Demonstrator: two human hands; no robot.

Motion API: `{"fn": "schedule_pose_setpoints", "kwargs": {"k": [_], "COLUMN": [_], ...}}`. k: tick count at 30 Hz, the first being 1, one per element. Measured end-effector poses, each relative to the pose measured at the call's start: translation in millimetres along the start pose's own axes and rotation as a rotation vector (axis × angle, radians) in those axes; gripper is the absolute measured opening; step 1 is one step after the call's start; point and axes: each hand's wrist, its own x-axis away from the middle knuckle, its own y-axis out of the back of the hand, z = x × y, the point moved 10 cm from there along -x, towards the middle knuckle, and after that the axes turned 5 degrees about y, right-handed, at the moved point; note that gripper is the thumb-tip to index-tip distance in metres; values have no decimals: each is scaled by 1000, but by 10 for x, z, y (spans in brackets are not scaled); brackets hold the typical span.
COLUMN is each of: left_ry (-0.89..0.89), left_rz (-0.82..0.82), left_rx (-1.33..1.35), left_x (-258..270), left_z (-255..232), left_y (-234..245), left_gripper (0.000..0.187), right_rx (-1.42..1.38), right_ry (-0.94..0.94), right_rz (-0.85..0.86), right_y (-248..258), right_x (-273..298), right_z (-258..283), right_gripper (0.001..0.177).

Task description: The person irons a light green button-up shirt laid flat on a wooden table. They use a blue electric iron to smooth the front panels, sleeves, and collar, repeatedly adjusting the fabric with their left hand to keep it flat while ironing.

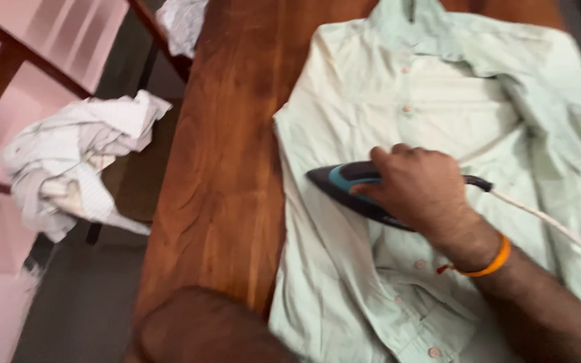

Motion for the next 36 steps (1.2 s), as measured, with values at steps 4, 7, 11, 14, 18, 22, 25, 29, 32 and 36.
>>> {"fn": "schedule_pose_setpoints", "kwargs": {"k": [4,7,11,14,18,22,25,29,32,36], "left_ry": [18,3,256,544,766,906,979,1012,927,944], "left_rz": [-36,-89,-280,-550,-735,-630,-485,-481,-554,-473], "left_rx": [33,131,298,254,-23,-473,-606,-515,-476,-577], "left_x": [-26,-206,-219,91,500,611,602,564,524,510], "left_z": [114,205,1151,2055,2836,3336,3636,3716,3631,3693], "left_y": [215,514,1177,1668,1961,2009,1981,2010,2054,2106], "left_gripper": [28,29,30,23,27,39,41,19,21,20], "right_rx": [12,39,82,154,230,253,307,282,286,280], "right_ry": [-105,-170,-232,-272,-340,-443,-470,-495,-479,-499], "right_rz": [76,94,71,-12,-60,-102,-116,-119,-138,-125], "right_y": [-42,39,140,232,215,108,-6,-101,-120,-90], "right_x": [23,21,2,46,113,214,242,253,275,260], "right_z": [-132,-307,-574,-817,-1257,-1736,-1969,-2157,-2136,-2106], "right_gripper": [51,51,52,52,48,48,50,52,52,51]}}
